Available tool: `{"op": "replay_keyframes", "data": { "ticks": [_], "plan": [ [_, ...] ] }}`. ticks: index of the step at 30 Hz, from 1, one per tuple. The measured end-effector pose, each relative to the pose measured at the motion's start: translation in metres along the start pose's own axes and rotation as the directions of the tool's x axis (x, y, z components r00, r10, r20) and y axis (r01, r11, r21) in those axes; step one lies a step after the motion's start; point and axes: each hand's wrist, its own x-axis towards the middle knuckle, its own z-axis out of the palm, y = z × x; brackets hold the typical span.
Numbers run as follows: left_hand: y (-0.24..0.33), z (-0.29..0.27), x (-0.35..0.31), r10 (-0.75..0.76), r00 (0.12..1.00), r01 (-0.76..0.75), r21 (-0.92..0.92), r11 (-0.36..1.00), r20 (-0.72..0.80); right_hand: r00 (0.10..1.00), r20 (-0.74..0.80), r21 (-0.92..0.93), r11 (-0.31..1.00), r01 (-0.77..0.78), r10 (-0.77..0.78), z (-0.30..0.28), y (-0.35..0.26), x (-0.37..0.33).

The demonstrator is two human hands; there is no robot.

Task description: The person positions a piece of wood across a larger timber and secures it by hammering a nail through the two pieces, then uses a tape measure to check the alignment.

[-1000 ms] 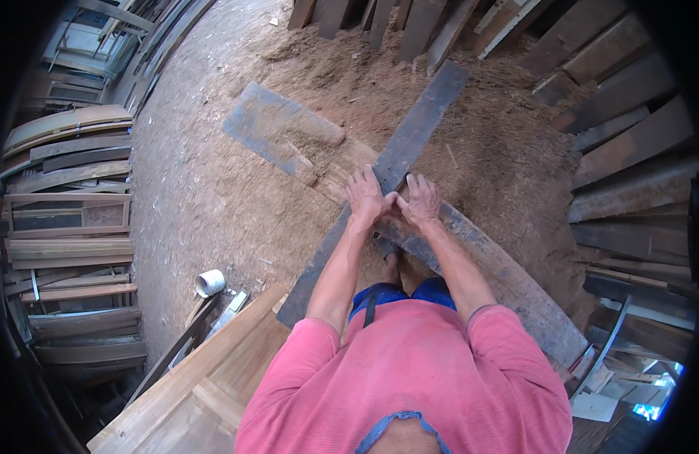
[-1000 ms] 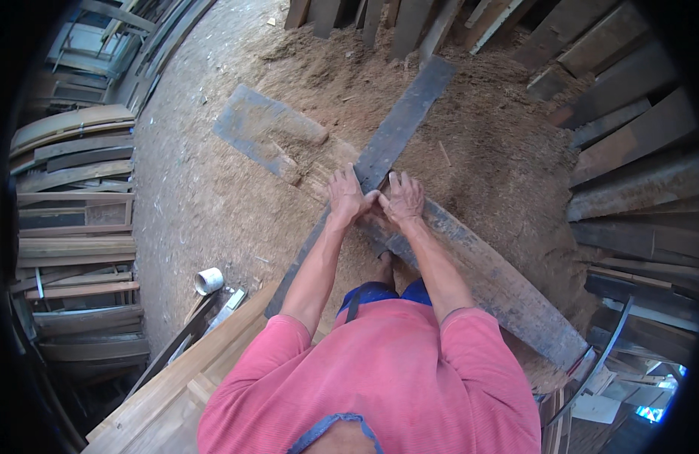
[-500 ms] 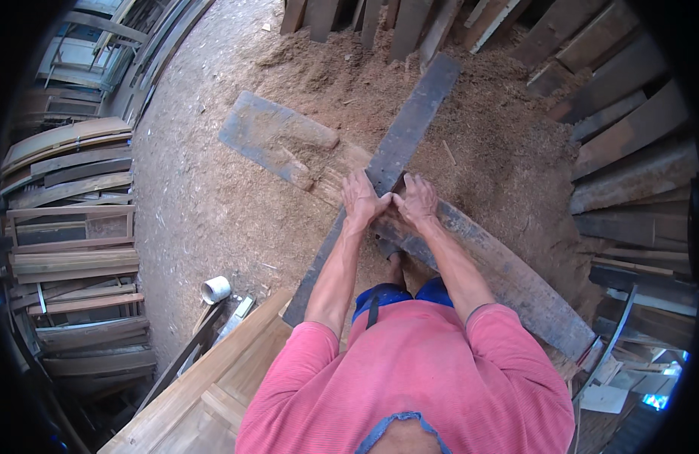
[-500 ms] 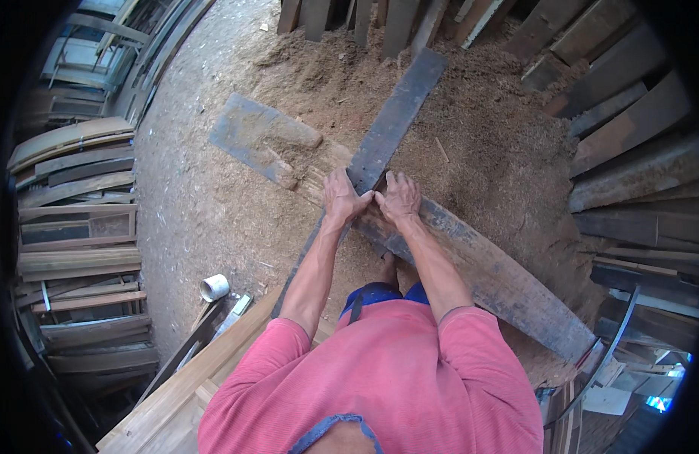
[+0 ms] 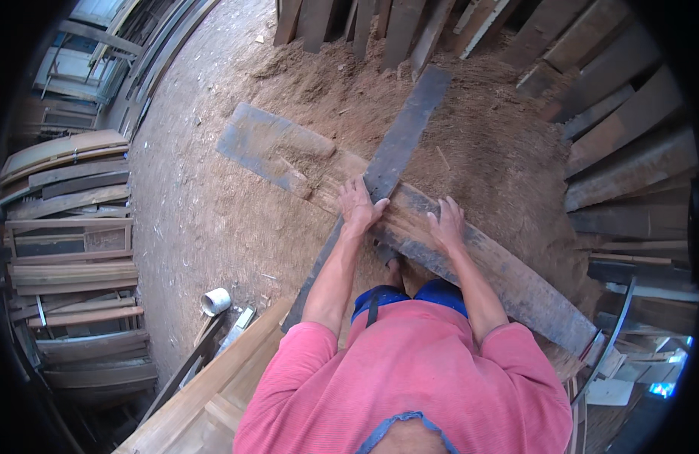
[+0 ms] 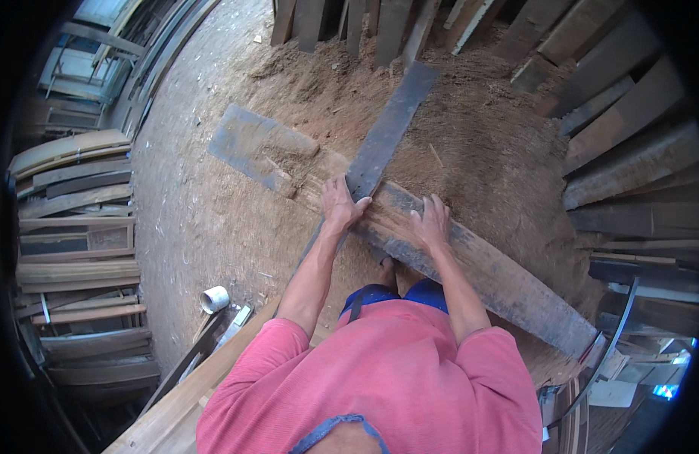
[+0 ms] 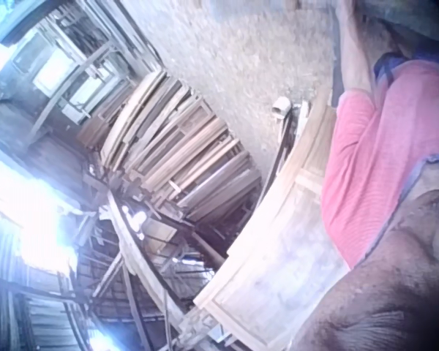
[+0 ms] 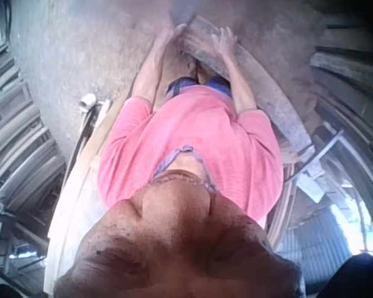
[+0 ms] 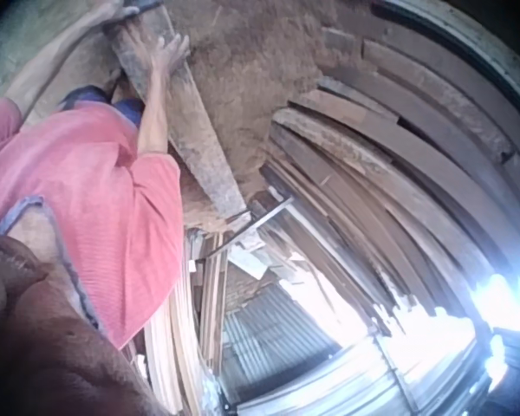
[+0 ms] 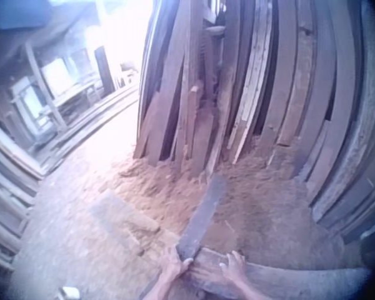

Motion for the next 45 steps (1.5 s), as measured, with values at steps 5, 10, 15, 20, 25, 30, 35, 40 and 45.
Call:
{"op": "replay_keyframes", "data": {
  "ticks": [5, 10, 15, 20, 25, 30, 35, 40, 45],
  "plan": [
    [0.002, 0.0, -0.003, 0.012, 0.999, -0.012, 0.004, 1.0, 0.051, 0.992, -0.046, -0.009, 0.993, -0.115, 0.115, -0.018, 0.034, -0.035],
    [-0.031, 0.001, -0.008, -0.019, 0.995, 0.006, -0.142, 0.99, -0.094, 0.986, -0.029, 0.022, 0.987, -0.162, 0.162, -0.039, 0.031, -0.063],
    [-0.074, -0.025, -0.081, -0.107, 0.955, 0.101, -0.037, 0.994, -0.277, 0.996, 0.091, -0.074, 0.997, -0.02, 0.027, -0.04, 0.057, -0.111],
    [-0.04, -0.01, -0.227, -0.307, 0.906, 0.369, 0.191, 0.91, -0.292, 0.97, 0.236, -0.125, 0.987, 0.099, -0.067, -0.064, 0.106, -0.169],
    [0.009, 0.062, -0.364, -0.391, 0.872, 0.361, 0.151, 0.92, 0.296, 0.959, 0.19, -0.116, 0.965, 0.234, -0.21, -0.073, 0.191, -0.218],
    [0.039, 0.166, -0.496, -0.306, 0.829, 0.431, -0.186, 0.883, 0.468, 0.918, 0.33, -0.061, 0.965, 0.255, -0.222, -0.109, 0.208, -0.267],
    [0.059, 0.17, -0.517, -0.361, 0.723, 0.599, -0.273, 0.752, 0.589, 0.864, 0.483, 0.08, 0.99, 0.119, -0.143, -0.113, 0.284, -0.313],
    [0.051, 0.17, -0.54, -0.283, 0.78, 0.462, -0.208, 0.863, 0.558, 0.845, 0.524, -0.062, 0.994, -0.086, 0.106, -0.083, 0.355, -0.381],
    [0.063, 0.164, -0.567, -0.325, 0.776, 0.556, -0.345, 0.756, 0.54, 0.744, 0.606, -0.269, 0.953, -0.141, 0.282, -0.054, 0.423, -0.446]
  ]
}}
